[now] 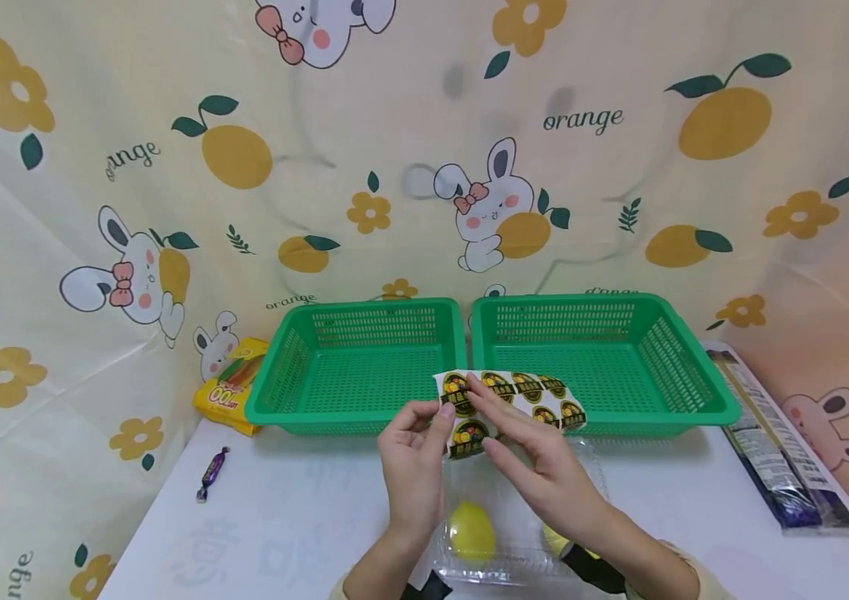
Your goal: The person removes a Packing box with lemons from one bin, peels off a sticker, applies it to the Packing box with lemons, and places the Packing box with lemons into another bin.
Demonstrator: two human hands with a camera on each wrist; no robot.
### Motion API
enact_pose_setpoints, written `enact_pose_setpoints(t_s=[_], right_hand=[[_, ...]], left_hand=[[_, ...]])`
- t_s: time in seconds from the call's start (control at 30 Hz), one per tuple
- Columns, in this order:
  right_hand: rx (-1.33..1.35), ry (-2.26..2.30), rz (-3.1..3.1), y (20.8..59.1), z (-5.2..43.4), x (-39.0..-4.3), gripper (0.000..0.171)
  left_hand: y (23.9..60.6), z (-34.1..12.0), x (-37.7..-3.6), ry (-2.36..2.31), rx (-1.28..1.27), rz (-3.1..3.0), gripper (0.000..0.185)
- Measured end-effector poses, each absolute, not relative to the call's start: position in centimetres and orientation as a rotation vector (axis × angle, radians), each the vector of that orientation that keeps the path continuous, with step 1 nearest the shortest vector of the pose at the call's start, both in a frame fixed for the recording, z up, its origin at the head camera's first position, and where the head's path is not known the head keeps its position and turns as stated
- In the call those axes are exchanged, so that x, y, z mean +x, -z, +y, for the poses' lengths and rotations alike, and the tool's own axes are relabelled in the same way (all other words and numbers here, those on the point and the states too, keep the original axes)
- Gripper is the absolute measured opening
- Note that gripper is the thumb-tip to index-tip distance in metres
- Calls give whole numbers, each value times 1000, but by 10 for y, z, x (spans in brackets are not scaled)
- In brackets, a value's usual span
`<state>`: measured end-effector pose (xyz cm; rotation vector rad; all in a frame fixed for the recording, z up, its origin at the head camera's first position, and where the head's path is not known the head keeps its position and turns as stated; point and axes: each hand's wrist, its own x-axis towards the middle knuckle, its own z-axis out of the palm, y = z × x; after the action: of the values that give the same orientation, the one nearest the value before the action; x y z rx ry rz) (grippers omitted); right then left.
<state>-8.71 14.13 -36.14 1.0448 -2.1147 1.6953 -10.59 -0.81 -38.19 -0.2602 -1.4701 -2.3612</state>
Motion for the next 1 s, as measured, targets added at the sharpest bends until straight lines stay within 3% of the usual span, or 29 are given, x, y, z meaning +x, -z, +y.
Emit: enact_pose_setpoints(t_s=[0.27, 0.53, 1.0], right_hand=[[978, -1461, -2293, 365, 143, -88, 51], [886, -1350, -2193, 364, 144, -91, 41], [761, -1453, -2000, 365, 141, -90, 37]], left_hand=[[385, -6, -104, 2356, -251, -1539, 21], [387, -4, -100, 2298, -271, -1613, 14], [389, 1, -93, 2332, -398, -1662, 13]])
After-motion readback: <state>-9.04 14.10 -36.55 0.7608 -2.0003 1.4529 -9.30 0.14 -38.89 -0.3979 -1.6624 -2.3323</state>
